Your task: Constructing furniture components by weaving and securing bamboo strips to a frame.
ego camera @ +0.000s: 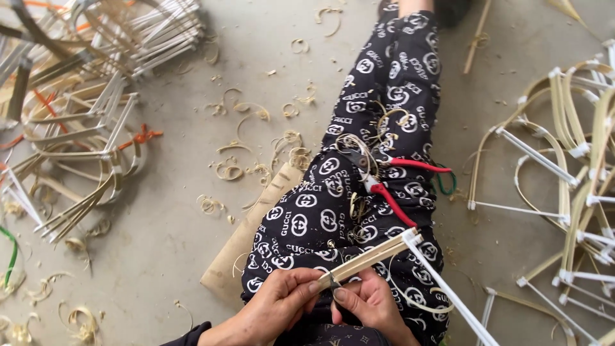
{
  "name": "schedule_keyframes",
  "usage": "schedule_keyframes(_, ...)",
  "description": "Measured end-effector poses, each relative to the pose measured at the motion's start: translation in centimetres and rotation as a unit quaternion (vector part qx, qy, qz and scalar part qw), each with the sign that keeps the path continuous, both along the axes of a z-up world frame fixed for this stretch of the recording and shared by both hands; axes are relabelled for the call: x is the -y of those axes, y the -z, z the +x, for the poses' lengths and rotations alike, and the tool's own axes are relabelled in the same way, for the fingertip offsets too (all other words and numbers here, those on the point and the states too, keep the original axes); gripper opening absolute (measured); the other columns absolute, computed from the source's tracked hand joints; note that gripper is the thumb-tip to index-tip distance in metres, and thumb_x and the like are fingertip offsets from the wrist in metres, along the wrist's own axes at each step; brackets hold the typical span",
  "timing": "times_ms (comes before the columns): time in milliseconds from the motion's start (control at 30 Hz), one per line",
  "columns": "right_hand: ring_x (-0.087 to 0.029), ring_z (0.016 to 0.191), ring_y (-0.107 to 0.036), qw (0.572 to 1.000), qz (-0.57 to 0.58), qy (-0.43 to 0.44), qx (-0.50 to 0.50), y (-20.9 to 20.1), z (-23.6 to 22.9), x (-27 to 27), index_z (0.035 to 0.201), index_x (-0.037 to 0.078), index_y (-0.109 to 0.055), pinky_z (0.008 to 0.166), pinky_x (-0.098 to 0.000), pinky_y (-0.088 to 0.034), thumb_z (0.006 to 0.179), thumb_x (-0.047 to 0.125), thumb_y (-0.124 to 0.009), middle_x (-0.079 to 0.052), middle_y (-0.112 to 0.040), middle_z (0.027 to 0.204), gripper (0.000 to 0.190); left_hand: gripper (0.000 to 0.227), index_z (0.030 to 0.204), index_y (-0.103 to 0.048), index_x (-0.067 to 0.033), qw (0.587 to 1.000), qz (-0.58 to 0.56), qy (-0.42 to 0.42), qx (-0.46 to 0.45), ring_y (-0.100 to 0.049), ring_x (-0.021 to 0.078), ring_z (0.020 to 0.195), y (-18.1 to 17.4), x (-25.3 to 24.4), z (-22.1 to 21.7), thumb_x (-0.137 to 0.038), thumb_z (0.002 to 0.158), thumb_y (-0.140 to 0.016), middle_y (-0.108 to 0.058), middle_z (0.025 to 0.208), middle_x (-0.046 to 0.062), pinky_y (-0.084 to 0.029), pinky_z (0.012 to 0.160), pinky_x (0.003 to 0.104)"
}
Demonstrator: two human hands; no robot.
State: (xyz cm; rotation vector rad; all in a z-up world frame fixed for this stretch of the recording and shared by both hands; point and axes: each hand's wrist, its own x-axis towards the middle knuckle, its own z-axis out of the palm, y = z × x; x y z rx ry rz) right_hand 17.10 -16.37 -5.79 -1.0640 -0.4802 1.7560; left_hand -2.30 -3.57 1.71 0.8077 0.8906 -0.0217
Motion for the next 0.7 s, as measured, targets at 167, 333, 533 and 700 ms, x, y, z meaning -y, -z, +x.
schedule_keyframes(167, -0.018, 0.061, -0.068, 1.000, 0.009, -0.017, 0.019, 0.2, 0.6, -0.2, 0.136, -0.006, -0.047, 0.058, -0.0272, -0.054, 0.098, 0.008, -0.064, -0.016, -0.072, 0.072, 0.045, 0.031, 0.123, -0.072, -0.0057, 0.999, -0.005, 0.014, -0.031, -0.045, 0.0026, 0.048, -0.3, 0.5, -2.5, -0.019, 0.102, -0.055, -0.055, 0.065, -0.005, -0.035, 0.043, 0.019)
schedule_keyframes(333, -0.020, 0.059, -0.068, 0.999, -0.023, -0.018, 0.023, -0.2, 1.1, -0.4, 0.127, -0.005, -0.053, 0.054, -0.0286, -0.053, 0.098, 0.009, -0.064, -0.016, -0.070, 0.071, 0.035, 0.030, 0.124, -0.072, -0.0066, 0.998, -0.010, 0.009, -0.069, -0.048, 0.0030, 0.051, 0.2, 1.3, -5.4, -0.019, 0.101, -0.057, -0.058, 0.066, -0.005, -0.037, 0.045, 0.020)
schedule_keyframes(533, -0.020, 0.047, -0.063, 0.997, -0.047, 0.060, 0.002, -0.2, 1.2, -0.7, 0.118, -0.002, -0.053, 0.032, -0.0301, -0.046, 0.090, 0.012, -0.067, -0.013, -0.065, 0.066, 0.035, 0.031, 0.125, -0.072, -0.0001, 0.999, -0.046, -0.012, -0.018, -0.046, 0.0031, 0.055, 3.0, 3.6, -9.4, -0.019, 0.104, -0.059, -0.056, 0.067, -0.004, -0.035, 0.047, 0.020)
schedule_keyframes(700, -0.020, 0.042, -0.059, 0.997, -0.038, 0.064, 0.002, 0.1, 1.5, -0.1, 0.116, -0.008, -0.060, 0.034, -0.0284, -0.046, 0.095, 0.015, -0.066, -0.017, -0.066, 0.062, 0.032, 0.032, 0.126, -0.071, -0.0013, 0.995, -0.081, -0.043, -0.026, -0.047, 0.0028, 0.054, 3.7, 4.5, -10.7, -0.020, 0.103, -0.060, -0.058, 0.068, -0.004, -0.034, 0.046, 0.020)
